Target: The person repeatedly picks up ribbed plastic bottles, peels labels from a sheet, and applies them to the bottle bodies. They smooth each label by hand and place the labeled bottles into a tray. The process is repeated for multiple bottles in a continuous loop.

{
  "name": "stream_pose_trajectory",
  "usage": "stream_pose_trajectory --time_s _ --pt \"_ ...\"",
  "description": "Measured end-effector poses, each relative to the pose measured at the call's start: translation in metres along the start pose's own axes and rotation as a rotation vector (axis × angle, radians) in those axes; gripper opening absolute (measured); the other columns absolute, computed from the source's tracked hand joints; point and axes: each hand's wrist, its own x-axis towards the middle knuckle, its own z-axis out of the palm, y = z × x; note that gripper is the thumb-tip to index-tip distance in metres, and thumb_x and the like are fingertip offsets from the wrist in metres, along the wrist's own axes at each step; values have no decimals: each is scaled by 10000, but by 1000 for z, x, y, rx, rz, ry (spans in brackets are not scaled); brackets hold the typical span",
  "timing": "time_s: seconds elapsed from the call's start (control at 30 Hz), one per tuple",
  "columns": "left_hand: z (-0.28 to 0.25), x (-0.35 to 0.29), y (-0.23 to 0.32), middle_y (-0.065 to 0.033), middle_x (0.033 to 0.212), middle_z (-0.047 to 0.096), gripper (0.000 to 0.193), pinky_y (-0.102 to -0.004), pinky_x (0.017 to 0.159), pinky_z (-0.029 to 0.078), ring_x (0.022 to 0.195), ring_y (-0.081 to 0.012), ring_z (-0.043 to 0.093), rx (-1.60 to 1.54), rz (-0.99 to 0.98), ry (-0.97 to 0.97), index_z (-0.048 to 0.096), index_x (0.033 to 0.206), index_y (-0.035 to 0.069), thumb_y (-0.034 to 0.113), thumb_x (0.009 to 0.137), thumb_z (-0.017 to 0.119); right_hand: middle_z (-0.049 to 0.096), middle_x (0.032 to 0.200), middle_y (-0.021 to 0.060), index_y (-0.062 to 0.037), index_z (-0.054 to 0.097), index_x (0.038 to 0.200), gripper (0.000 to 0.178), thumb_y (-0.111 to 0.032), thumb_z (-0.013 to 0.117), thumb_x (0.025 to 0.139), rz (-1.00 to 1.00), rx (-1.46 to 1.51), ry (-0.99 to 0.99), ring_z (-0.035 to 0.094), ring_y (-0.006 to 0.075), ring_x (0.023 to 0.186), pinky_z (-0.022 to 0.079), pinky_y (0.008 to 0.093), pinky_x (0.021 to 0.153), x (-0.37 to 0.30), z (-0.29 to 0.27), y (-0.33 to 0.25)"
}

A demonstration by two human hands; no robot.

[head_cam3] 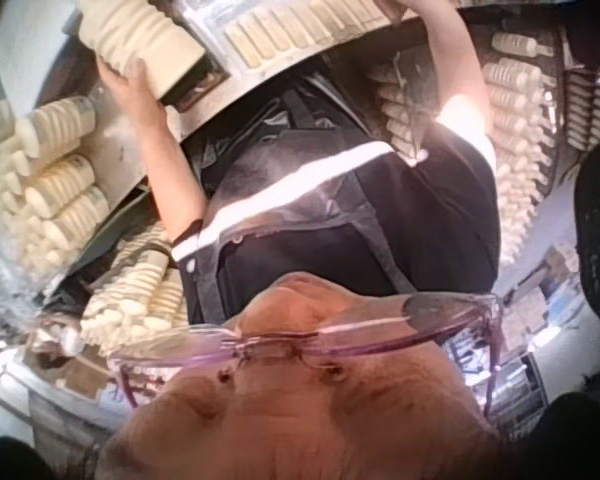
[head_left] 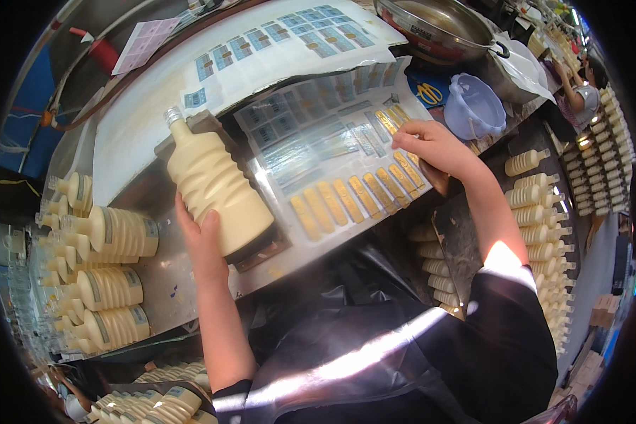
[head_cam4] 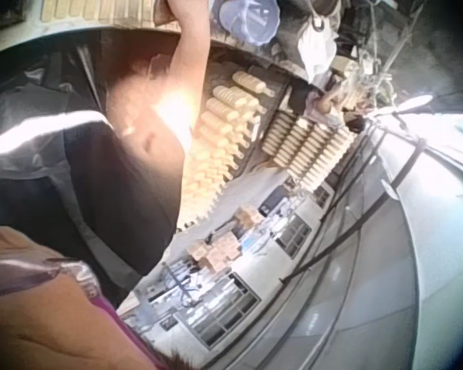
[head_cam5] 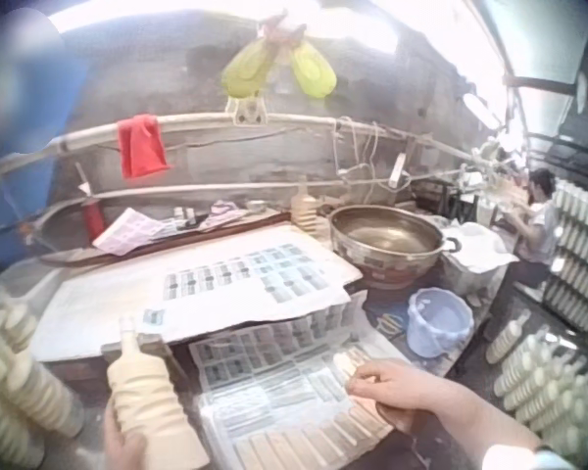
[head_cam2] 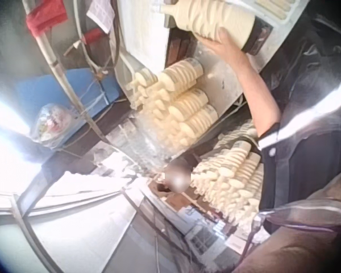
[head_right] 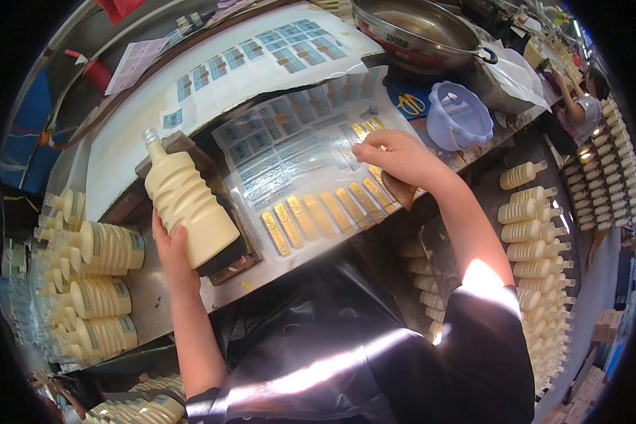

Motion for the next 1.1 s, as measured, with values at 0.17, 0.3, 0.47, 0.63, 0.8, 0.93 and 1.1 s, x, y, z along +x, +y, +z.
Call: stream_pose_trajectory --time_s 0.17,0.3,0.47,0.63,0.8,0.93,1.1 --pt "1 -1 2 -178 1573 363 838 -408 1186 327 1416 -291 419 -27 15 -21 203 1612 24 129 895 623 705 1003 103 -44 750 1025 285 -279 761 865 -139 -126 247 670 249 815 524 360 755 -14 25 -5" --pt "0 1 -3 -174 1564 380 839 -410 1186 334 1409 -290 432 -44 20 -20 201 1611 18 135 897 626 688 1043 95 -74 730 1004 200 -239 732 891 -522 -385 176 680 302 835 551 389 731 -31 59 26" --pt "-3 -2 1 -178 1578 365 822 -410 1184 347 1404 -299 435 -12 -25 6 200 1617 40 98 906 608 692 1106 82 -108 716 1047 182 -210 734 898 -538 -515 -13 699 315 894 570 405 725 -57 84 36" --pt "-4 0 -2 -187 1595 337 862 -415 1197 314 1434 -298 389 22 16 -7 187 1623 42 127 889 631 709 1107 100 -98 731 1066 200 -166 746 878 -503 -505 229 715 323 926 588 386 769 -55 70 49" --pt "-3 0 -8 -167 1527 431 759 -402 1162 371 1355 -278 484 63 51 29 246 1605 39 108 927 581 728 1031 113 -57 744 1077 221 -120 731 865 -235 -247 420 698 268 775 536 349 678 -48 36 47" --pt "-5 1 -6 -168 1553 399 777 -421 1165 376 1374 -294 470 -63 -21 13 224 1616 54 32 912 553 757 941 69 -45 749 1124 257 -128 737 881 -168 -196 486 678 121 777 510 279 706 -45 3 50" --pt "-6 0 -9 -146 1553 391 835 -418 1162 379 1378 -294 467 -37 33 -6 217 1618 47 134 898 633 742 880 54 4 752 1068 224 -138 734 895 39 394 504 655 88 761 514 255 706 -58 -23 39"
